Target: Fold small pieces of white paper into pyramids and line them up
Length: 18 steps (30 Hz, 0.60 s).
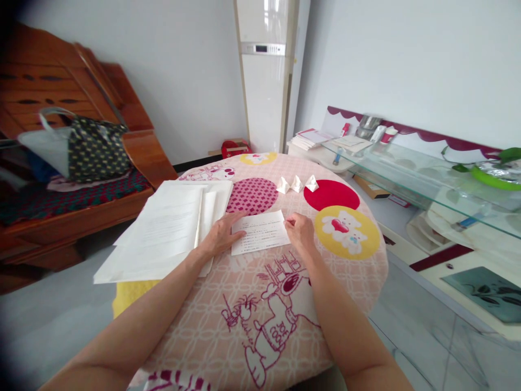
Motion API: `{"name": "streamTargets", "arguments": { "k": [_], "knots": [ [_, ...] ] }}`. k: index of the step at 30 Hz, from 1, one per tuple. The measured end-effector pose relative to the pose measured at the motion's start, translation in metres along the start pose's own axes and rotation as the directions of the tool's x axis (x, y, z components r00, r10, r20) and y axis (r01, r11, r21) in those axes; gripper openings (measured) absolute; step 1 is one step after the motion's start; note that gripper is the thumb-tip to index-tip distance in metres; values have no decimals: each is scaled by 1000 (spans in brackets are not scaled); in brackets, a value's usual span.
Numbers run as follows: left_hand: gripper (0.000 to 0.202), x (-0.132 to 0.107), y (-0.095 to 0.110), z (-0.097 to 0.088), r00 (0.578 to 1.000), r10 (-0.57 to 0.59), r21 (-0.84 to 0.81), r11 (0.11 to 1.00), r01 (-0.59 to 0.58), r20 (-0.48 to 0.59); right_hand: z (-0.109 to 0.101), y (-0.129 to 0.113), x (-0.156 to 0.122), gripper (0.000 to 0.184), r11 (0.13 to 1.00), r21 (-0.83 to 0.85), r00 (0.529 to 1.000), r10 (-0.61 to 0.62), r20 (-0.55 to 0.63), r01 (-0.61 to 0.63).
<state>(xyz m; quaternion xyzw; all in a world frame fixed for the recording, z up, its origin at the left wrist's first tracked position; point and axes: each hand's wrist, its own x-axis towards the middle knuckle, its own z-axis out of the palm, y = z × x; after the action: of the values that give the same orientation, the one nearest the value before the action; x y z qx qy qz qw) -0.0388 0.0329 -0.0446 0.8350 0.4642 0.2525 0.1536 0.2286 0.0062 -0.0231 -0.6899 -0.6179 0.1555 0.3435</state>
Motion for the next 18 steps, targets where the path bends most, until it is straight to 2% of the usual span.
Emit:
{"name": "streamTargets", "arguments": {
  "k": [2,4,8,11,13,15,18],
  "knots": [
    [54,0,-3,2,1000,9,12,1000,-10,22,-3,3,3,17,995,-97,1000,14,14,-12],
    [52,0,-6,5,999,17,25,1000,-18,43,-3,5,5,16,994,-103,998,26,54,-20],
    [48,0,-12,11,999,20,36,999,-21,37,3,12,6,12,991,105,992,76,97,-86],
    [46,0,-11,10,1000,16,7,1000,-16,18,6,15,4,14,936,306,976,122,182,-174],
    [44,1,-6,6,999,4,-44,999,-5,-36,5,14,3,14,878,419,963,146,228,-233],
    [40,2,-1,1,989,-24,-110,994,9,-143,3,11,2,14,801,529,955,180,234,-281],
    [40,3,5,-7,946,-105,-211,977,40,-306,-2,7,2,18,641,687,940,235,249,-342]
  ]
}}
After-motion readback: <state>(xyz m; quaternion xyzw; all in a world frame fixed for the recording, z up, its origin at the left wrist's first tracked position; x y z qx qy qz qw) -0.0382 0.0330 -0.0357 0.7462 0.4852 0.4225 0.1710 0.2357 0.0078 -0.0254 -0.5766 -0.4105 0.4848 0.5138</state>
